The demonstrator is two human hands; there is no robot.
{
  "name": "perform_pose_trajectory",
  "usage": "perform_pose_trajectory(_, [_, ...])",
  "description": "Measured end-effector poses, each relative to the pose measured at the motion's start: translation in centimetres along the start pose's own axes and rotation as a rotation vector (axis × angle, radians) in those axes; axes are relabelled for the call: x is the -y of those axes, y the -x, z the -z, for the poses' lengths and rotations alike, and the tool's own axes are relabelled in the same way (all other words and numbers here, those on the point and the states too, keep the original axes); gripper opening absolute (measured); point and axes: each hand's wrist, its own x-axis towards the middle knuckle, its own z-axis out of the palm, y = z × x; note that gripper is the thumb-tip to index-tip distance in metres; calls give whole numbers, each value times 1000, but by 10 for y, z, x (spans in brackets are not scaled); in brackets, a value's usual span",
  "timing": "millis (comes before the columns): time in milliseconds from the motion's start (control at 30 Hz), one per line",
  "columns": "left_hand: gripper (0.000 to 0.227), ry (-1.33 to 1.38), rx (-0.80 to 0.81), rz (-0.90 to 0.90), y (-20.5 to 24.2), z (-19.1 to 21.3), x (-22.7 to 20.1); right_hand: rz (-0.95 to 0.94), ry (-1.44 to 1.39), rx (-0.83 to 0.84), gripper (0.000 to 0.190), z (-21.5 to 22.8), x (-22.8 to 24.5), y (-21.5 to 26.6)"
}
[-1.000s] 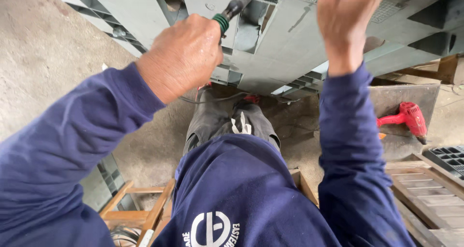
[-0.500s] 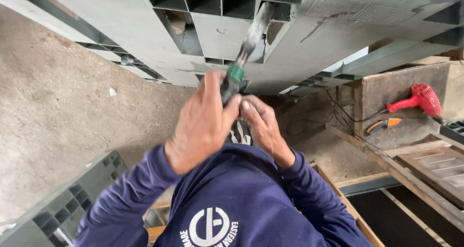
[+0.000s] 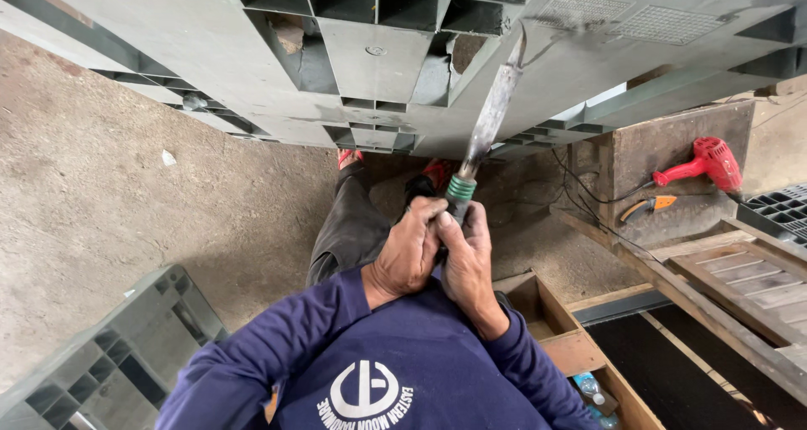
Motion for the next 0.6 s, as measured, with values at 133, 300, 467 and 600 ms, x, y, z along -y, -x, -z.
perform_pose_trajectory(133, [31,-207,191,-60,-4,12,8,-29,284,-61,21,28,10,11])
perform_pose_trajectory(300, [29,-582,-80,-91,-82,49,33,69,720,-52,28,57,45,12])
perform_pose_trajectory(467, [31,-864,-305,-315,-169,63,81,251,1018,20,36,69,96,-11])
perform_pose_trajectory(600, [37,-1008,-386,-379,-180,51,96,214,1157,-55,49,65,130,-31])
